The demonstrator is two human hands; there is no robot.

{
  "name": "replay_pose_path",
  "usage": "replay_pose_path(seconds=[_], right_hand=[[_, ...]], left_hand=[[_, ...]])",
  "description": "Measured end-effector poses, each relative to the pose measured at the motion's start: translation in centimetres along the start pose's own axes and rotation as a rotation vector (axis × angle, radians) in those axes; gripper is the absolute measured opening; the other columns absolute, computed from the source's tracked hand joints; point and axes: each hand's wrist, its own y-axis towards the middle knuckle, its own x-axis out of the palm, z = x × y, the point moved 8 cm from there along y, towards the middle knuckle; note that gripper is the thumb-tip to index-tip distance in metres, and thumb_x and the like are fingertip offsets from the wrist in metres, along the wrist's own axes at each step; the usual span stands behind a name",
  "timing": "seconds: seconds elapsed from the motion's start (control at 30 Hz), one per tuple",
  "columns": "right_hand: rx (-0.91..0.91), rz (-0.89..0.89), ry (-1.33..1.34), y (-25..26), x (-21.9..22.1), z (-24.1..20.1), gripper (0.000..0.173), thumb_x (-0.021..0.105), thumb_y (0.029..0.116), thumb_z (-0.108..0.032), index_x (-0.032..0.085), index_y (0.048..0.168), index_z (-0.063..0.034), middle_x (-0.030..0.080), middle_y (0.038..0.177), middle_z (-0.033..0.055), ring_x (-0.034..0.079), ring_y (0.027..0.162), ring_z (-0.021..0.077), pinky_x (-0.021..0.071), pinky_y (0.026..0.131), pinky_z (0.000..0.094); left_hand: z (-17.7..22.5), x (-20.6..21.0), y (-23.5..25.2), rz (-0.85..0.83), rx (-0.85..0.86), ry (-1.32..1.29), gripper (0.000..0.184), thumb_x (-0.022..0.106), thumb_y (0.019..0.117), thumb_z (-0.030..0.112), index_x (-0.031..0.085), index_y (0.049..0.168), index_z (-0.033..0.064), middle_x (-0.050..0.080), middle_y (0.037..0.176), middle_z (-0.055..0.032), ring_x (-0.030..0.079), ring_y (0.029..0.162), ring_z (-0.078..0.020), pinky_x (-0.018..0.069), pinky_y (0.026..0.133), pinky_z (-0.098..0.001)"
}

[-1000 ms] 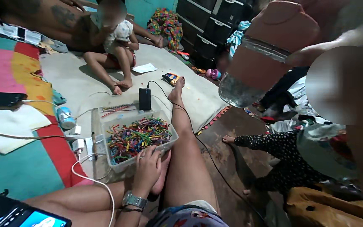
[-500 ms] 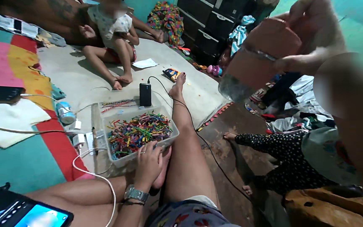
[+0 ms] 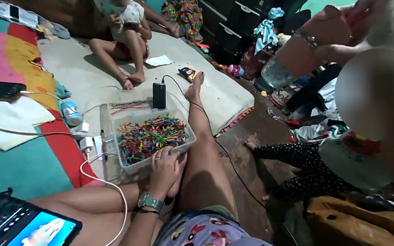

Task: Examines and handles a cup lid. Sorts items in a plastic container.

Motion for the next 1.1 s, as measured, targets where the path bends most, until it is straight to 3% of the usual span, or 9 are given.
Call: replay_pose_path(seconds=[0.1, 0.27, 0.33, 0.47, 0.6, 0.73, 0.83, 1.0, 1.1], right_hand=[[0.031, -0.013, -0.034, 0.0, 0.2, 1.3, 0.07, 0.079, 0.0738, -0.026, 0.036, 0.124, -0.0034, 0.06, 0.122, 0.0048, 0.065, 0.1, 0.0032, 0.0575, 0.086, 0.0241], [0.168, -0.016, -0.118, -1.0, 0.8, 4.0, 0.076, 0.081, 0.0719, -0.023, 0.037, 0.128, 0.0014, 0.06, 0.127, 0.0151, 0.065, 0.096, 0.0136, 0.0557, 0.081, 0.032], [0.176, -0.026, -0.109, -0.7, 1.2, 4.9, 0.075, 0.08, 0.0719, -0.024, 0.036, 0.127, -0.0007, 0.061, 0.124, 0.0117, 0.067, 0.095, 0.0103, 0.0573, 0.081, 0.0301], [0.251, -0.033, -0.158, -1.3, 1.8, 6.1, 0.075, 0.083, 0.0742, -0.021, 0.039, 0.129, 0.0043, 0.061, 0.126, 0.0196, 0.067, 0.095, 0.0203, 0.0567, 0.082, 0.0391], [0.295, -0.021, -0.018, -1.5, 2.6, 6.9, 0.078, 0.083, 0.0694, -0.026, 0.038, 0.13, -0.0045, 0.062, 0.12, 0.0104, 0.067, 0.095, 0.0141, 0.0587, 0.081, 0.0345], [0.297, -0.04, -0.088, -1.6, 2.8, 6.8, 0.073, 0.084, 0.0727, -0.015, 0.039, 0.127, 0.0016, 0.062, 0.122, 0.0191, 0.069, 0.094, 0.0222, 0.0581, 0.081, 0.0412], [0.316, -0.029, -0.09, -2.1, 3.0, 7.7, 0.075, 0.084, 0.0723, -0.02, 0.038, 0.129, -0.0006, 0.062, 0.122, 0.0147, 0.068, 0.097, 0.017, 0.058, 0.083, 0.0363], [0.331, -0.031, -0.106, -3.0, 3.1, 7.9, 0.073, 0.085, 0.0693, -0.02, 0.04, 0.123, 0.0002, 0.063, 0.122, 0.0173, 0.069, 0.095, 0.021, 0.0576, 0.081, 0.0398], [0.256, -0.021, -0.178, -3.9, 2.9, 8.6, 0.081, 0.085, 0.0705, -0.027, 0.042, 0.133, 0.0009, 0.061, 0.125, 0.0213, 0.067, 0.1, 0.0289, 0.0566, 0.084, 0.0473]], left_hand=[[0.0, 0.0, 0.1, 0.007, 0.001, 0.013, 0.021, 0.064, 0.0925, 0.014, 0.077, 0.107, 0.0081, 0.063, 0.135, -0.0195, 0.057, 0.128, -0.0414, 0.0365, 0.112, -0.0616], [0.0, 0.0, 0.1, 0.001, -0.004, 0.024, 0.02, 0.065, 0.0918, 0.014, 0.077, 0.107, 0.0085, 0.063, 0.134, -0.0195, 0.057, 0.127, -0.042, 0.0366, 0.111, -0.0622], [0.1, 0.0, 0.1, 0.009, 0.001, 0.027, 0.02, 0.065, 0.0917, 0.014, 0.077, 0.106, 0.008, 0.063, 0.134, -0.02, 0.058, 0.127, -0.0427, 0.0368, 0.111, -0.0623], [-0.1, 0.2, -0.1, -0.005, -0.001, 0.045, 0.02, 0.064, 0.0923, 0.015, 0.077, 0.107, 0.01, 0.063, 0.135, -0.018, 0.057, 0.128, -0.0407, 0.0365, 0.112, -0.0615], [-0.1, 0.2, 0.1, 0.012, 0.003, 0.06, 0.019, 0.065, 0.0917, 0.015, 0.078, 0.105, 0.0105, 0.064, 0.134, -0.0175, 0.058, 0.126, -0.0398, 0.0374, 0.111, -0.0615], [0.0, 0.0, 0.3, 0.005, 0.0, 0.043, 0.02, 0.065, 0.0916, 0.012, 0.078, 0.106, 0.0081, 0.063, 0.134, -0.0198, 0.057, 0.128, -0.0428, 0.0366, 0.111, -0.0632], [0.0, 0.2, 0.0, 0.019, 0.01, 0.055, 0.02, 0.065, 0.0915, 0.013, 0.078, 0.106, 0.0092, 0.063, 0.133, -0.0194, 0.057, 0.127, -0.0423, 0.0374, 0.111, -0.0618], [0.2, 0.1, 0.0, 0.025, 0.017, 0.06, 0.019, 0.065, 0.0907, 0.013, 0.078, 0.105, 0.0091, 0.063, 0.134, -0.0195, 0.057, 0.128, -0.0419, 0.0364, 0.112, -0.0623], [0.1, 0.3, -0.1, 0.028, 0.017, 0.065, 0.019, 0.065, 0.0905, 0.013, 0.078, 0.104, 0.0093, 0.063, 0.134, -0.0193, 0.058, 0.127, -0.0422, 0.0371, 0.111, -0.0624]])
